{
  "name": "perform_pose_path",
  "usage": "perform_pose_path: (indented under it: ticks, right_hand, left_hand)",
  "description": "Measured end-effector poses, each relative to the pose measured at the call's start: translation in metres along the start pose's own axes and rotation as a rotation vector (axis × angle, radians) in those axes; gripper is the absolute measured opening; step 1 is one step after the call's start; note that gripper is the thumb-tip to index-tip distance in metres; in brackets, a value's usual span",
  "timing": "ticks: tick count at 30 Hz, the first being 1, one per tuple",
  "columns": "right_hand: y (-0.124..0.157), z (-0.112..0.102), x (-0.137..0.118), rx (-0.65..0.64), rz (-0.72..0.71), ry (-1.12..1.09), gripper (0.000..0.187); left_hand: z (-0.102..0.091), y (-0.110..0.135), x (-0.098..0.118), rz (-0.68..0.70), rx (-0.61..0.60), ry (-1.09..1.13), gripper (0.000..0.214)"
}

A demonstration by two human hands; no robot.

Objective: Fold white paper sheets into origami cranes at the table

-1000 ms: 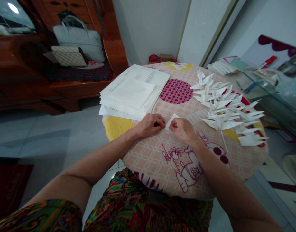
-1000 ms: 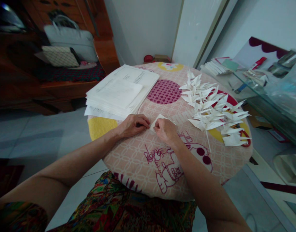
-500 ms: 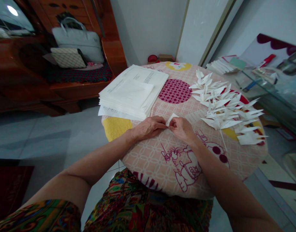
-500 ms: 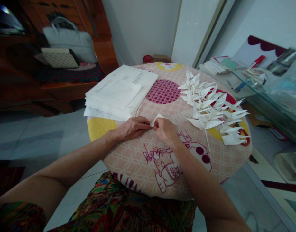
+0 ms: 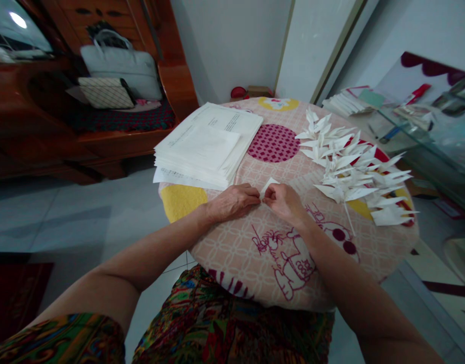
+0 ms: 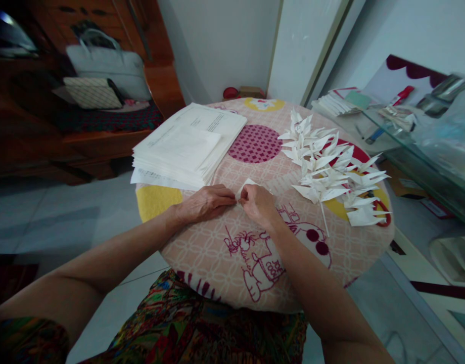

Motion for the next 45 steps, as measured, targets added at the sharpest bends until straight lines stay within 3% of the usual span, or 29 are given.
perform_pose_path:
  ticks: [4,9,16,22,29,33,37,41,45]
  right_hand:
    - [0.000,-0.001,-0.001,-0.005,0.010,-0.021,0.003]
    - [0.001,-0.001,-0.001,-0.009,0.000,-0.021,0.004]
    - [0.000,0.001,0.000,-0.013,0.017,0.002,0.014]
    - [0.002,0.001,0.004,0.009,0.056,-0.022,0.018]
    - [0.005,-0.004,0.009,0.006,0.139,-0.111,0.009]
    - [0.011,-0.006,0.021,-0.070,0.228,-0.372,0.023]
    - [0.019,-0.012,0.039,-0.126,0.325,-0.587,0.020]
    - [0.022,-0.022,0.049,-0.041,0.409,-0.605,0.014]
    - [0.020,-0.020,0.047,-0.105,0.395,-0.519,0.012]
  left_hand:
    - [-0.003,0.005,-0.006,-0.021,0.131,0.167,0.026]
    - [-0.007,0.002,-0.004,-0.197,0.396,0.294,0.023]
    - [0.011,-0.030,0.000,-0.404,0.411,0.512,0.018]
    - [0.014,-0.040,-0.002,-0.538,0.322,0.425,0.016]
    - [0.020,-0.038,-0.005,-0.518,0.264,0.342,0.017]
    - [0.023,-0.038,-0.006,-0.487,0.256,0.320,0.024]
    - [0.025,-0.037,-0.007,-0.473,0.254,0.337,0.024]
    - [0.026,-0.037,-0.007,-0.461,0.261,0.334,0.022]
    - [0.026,-0.037,-0.006,-0.449,0.268,0.324,0.022]
Point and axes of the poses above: each hand's wrist, its own y-axis away from the middle knuckle, its own z-axis out of the palm, x = y × z, the point moved 2 cm from there along -y, towards the middle knuckle, and after that the axes turned 8 degrees about y, right-handed, at the moved point
